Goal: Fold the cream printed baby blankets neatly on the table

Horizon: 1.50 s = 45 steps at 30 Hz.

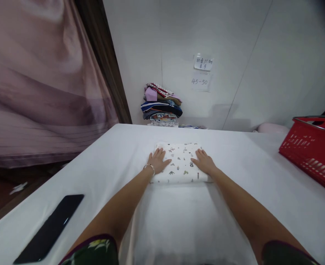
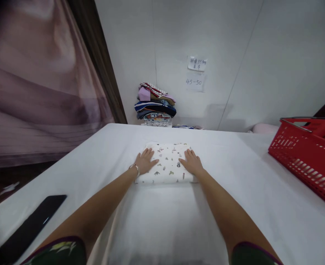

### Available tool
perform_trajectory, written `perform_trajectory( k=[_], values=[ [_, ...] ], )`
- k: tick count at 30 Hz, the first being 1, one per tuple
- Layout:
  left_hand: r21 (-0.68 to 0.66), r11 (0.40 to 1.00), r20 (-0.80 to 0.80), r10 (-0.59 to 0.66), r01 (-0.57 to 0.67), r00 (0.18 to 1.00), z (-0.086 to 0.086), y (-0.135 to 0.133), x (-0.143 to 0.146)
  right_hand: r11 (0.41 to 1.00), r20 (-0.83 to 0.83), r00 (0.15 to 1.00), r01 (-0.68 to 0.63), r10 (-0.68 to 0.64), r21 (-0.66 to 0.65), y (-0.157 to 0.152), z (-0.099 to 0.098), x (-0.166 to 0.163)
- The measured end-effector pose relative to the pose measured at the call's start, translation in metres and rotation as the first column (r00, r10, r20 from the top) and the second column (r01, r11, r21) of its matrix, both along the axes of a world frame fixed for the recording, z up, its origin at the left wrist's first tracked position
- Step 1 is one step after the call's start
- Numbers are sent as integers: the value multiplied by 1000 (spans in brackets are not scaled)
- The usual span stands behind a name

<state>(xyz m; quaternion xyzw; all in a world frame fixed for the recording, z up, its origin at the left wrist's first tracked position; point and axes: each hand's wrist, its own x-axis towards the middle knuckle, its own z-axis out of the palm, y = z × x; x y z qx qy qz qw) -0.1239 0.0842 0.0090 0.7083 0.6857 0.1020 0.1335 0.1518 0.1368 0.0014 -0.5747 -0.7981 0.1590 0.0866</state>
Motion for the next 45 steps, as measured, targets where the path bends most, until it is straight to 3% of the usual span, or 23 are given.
perform_trajectory(
  k=[2, 4, 8, 12, 17, 20, 24, 29, 32, 34, 36, 38, 39, 41, 43, 45],
  values=[
    [4, 1000, 102, 21, -21, 995, 4, -1, 0, 999, -109, 994, 3, -8, -40, -1, 4, 3],
    [24, 994, 209, 95, -102, 973, 11, -7, -1, 993, -275, 955, 97, -112, -67, -6, 8, 11],
    [-6, 939, 320, 328, -344, 889, 18, -29, -4, 919, -491, 777, 337, -393, -202, -32, 8, 36],
    [-171, 883, 349, 469, -437, 811, 20, -40, -8, 900, -435, 792, 332, -428, -281, -52, 7, 50],
    [-361, 813, 427, 580, -457, 694, 31, -33, -8, 852, -265, 840, 358, -473, -383, -46, 19, 43],
    [-439, 798, 516, 600, -412, 611, 39, -35, -6, 826, -256, 837, 341, -484, -450, -42, 26, 37],
    [-486, 793, 628, 610, -368, 483, 52, -42, -3, 816, -385, 788, 241, -481, -526, -43, 32, 36],
    [-541, 802, 751, 596, -253, 286, 51, -71, 30, 819, -531, 668, 216, -522, -532, -32, 33, 70],
    [-565, 821, 808, 571, -82, 146, 33, -117, 79, 858, -586, 636, 282, -502, -429, -19, 32, 109],
    [-570, 784, 802, 596, 246, -40, 23, -153, 112, 875, -535, 694, 403, -483, -267, -11, 31, 131],
    [-535, 640, 754, 656, 552, -30, 20, -183, 134, 862, -419, 767, 498, -486, -89, -9, 28, 146],
    [-522, 571, 773, 630, 633, 69, 23, -198, 139, 844, -333, 804, 535, -492, 45, -13, 25, 154],
    [-536, 600, 803, 580, 593, 138, 27, -199, 134, 836, -324, 807, 543, -493, 82, -17, 23, 156],
    [-528, 756, 846, 430, 386, 315, 33, -188, 117, 811, -365, 774, 579, -517, 79, -32, 19, 155],
    [-370, 923, 819, 271, 104, 507, 38, -168, 94, 776, -421, 693, 630, -585, -43, -53, 17, 152],
    [-145, 985, 739, 170, -92, 652, 40, -146, 77, 733, -472, 580, 631, -664, -254, -76, 17, 147]
  ],
)
